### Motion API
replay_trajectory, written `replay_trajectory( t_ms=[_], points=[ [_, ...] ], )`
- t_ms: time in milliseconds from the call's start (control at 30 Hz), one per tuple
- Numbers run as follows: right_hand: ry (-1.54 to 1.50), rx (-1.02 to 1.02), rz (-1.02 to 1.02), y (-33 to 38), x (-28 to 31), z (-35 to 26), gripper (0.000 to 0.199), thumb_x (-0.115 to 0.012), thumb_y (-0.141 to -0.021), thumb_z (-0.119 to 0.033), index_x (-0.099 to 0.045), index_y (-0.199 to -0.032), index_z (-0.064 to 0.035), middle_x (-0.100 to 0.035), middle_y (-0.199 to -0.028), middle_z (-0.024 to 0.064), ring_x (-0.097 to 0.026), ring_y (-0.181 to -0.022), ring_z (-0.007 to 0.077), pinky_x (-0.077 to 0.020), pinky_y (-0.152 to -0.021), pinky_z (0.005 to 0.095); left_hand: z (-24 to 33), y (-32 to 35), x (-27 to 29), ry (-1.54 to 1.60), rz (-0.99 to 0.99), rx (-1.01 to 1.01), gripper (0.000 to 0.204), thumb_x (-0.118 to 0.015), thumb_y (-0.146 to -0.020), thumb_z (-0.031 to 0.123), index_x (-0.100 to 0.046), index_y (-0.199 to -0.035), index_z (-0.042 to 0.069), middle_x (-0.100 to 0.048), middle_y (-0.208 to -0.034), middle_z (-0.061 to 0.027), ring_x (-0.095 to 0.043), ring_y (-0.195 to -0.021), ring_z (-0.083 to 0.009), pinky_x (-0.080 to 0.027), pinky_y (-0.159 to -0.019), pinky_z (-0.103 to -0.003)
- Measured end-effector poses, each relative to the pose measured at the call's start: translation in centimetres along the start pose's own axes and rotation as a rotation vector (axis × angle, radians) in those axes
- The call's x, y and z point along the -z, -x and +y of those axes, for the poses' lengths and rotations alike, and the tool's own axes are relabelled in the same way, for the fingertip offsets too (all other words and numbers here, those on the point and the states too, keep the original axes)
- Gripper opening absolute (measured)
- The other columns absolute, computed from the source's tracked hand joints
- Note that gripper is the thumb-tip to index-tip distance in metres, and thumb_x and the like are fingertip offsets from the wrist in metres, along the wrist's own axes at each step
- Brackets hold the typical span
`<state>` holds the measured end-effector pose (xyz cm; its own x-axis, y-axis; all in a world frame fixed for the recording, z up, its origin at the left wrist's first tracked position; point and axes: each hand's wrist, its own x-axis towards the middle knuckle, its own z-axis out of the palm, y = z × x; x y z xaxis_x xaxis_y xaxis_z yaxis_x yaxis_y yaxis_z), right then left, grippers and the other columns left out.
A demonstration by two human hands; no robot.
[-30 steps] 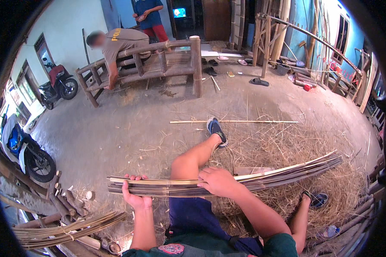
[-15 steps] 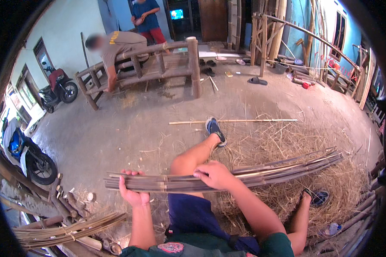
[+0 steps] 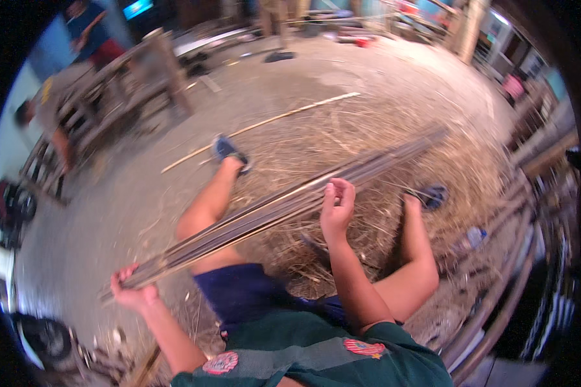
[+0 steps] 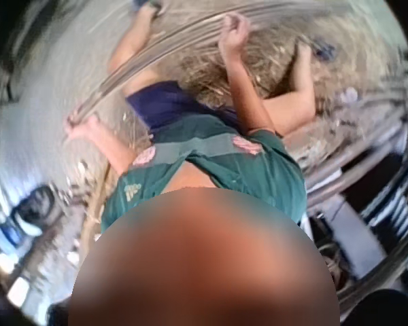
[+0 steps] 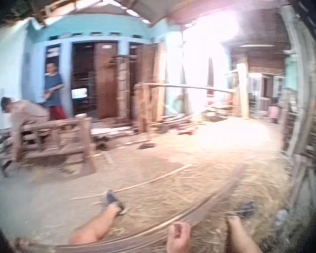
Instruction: The person sits on a straw-covered floor and uses a machete to split bamboo strips. They gather the strips, align them, and tie them into a bundle with a thin strip. The person then stands, carries the bundle, and places it on a bamboo rack.
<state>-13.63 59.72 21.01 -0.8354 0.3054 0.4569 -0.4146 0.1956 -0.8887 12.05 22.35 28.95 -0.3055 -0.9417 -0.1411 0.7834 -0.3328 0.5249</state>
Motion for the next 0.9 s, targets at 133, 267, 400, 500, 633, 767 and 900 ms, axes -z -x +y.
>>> replay_trajectory(
  t_ms=[133, 267, 400, 500, 633, 767, 900],
  points=[
    [-0.563, -0.720, 0.429, -2.9, 4.9, 8.7, 0.041, -0.067, -0.094, -0.053, -0.057, -0.107, -0.0150, -0.055, -0.088, -0.0012, -0.050, -0.076, 0.0101, -0.0417, -0.067, 0.0286, 0.8, 0.2, -1.1, -0.101, 0.010, -0.038, 0.018, -0.050, -0.093, 0.014, -0.041, -0.077, 0.012, -0.043, -0.072, -0.0014, -0.047, -0.069, -0.0188, -0.050, -0.077, -0.040],
    [-1.013, -0.984, 0.373, -6.7, 4.3, 12.2, 0.081, -0.055, -0.079, -0.087, -0.054, -0.118, -0.0154, -0.059, -0.080, 0.0003, -0.061, -0.074, 0.0161, -0.0514, -0.067, 0.0338, 3.4, 2.0, -1.6, -0.186, -0.130, -0.100, 0.019, -0.056, -0.090, 0.019, -0.045, -0.078, 0.010, -0.047, -0.074, -0.0027, -0.051, -0.074, -0.0198, -0.050, -0.080, -0.042],
    [-1.675, -0.565, 0.164, -10.6, 1.3, 10.3, 0.077, -0.057, -0.093, -0.065, -0.042, -0.140, -0.0055, -0.055, -0.132, 0.0214, -0.062, -0.112, 0.0327, -0.0530, -0.095, 0.0491, 5.5, 2.1, -0.8, -0.162, -0.154, -0.077, 0.015, -0.048, -0.094, 0.015, -0.047, -0.080, 0.008, -0.050, -0.076, -0.0059, -0.053, -0.074, -0.0233, -0.051, -0.088, -0.046],
    [-1.644, -0.585, 0.130, -13.3, 0.1, 7.1, 0.038, -0.060, -0.094, -0.025, -0.050, -0.127, -0.0110, -0.067, -0.096, 0.0079, -0.067, -0.087, 0.0206, -0.0559, -0.085, 0.0437, 6.0, -0.3, 0.9, -0.169, -0.078, -0.130, 0.020, -0.044, -0.096, 0.019, -0.048, -0.081, 0.007, -0.053, -0.077, -0.0063, -0.057, -0.076, -0.0245, -0.052, -0.087, -0.046],
    [-1.676, -0.613, 0.156, -13.6, -1.2, 3.0, 0.035, -0.057, -0.089, -0.009, -0.050, -0.123, -0.0141, -0.055, -0.083, 0.0016, -0.058, -0.072, 0.0119, -0.0532, -0.071, 0.0374, 6.7, -4.7, 4.3, -0.195, 0.035, -0.181, 0.022, -0.049, -0.094, 0.024, -0.052, -0.083, 0.005, -0.057, -0.077, -0.0087, -0.061, -0.078, -0.0279, -0.055, -0.083, -0.048],
    [-1.449, -0.737, 0.273, -12.2, -1.4, 1.2, 0.023, -0.056, -0.090, -0.009, -0.051, -0.112, -0.0111, -0.048, -0.076, 0.0011, -0.051, -0.063, 0.0125, -0.0490, -0.060, 0.0338, 6.6, -7.5, 8.1, -0.161, 0.149, -0.086, 0.028, -0.058, -0.089, 0.032, -0.055, -0.088, 0.004, -0.060, -0.083, -0.0108, -0.063, -0.082, -0.0305, -0.055, -0.082, -0.050],
    [-1.037, -0.849, 0.221, -11.2, -1.1, 2.7, 0.010, -0.054, -0.093, -0.012, -0.047, -0.086, -0.0102, -0.045, -0.070, 0.0017, -0.051, -0.062, 0.0141, -0.0479, -0.056, 0.0354, 4.1, -5.7, 9.2, -0.153, 0.491, -0.021, 0.031, -0.068, -0.086, 0.038, -0.054, -0.088, 0.010, -0.057, -0.087, -0.0070, -0.059, -0.091, -0.0240, -0.049, -0.089, -0.046]
  ],
)
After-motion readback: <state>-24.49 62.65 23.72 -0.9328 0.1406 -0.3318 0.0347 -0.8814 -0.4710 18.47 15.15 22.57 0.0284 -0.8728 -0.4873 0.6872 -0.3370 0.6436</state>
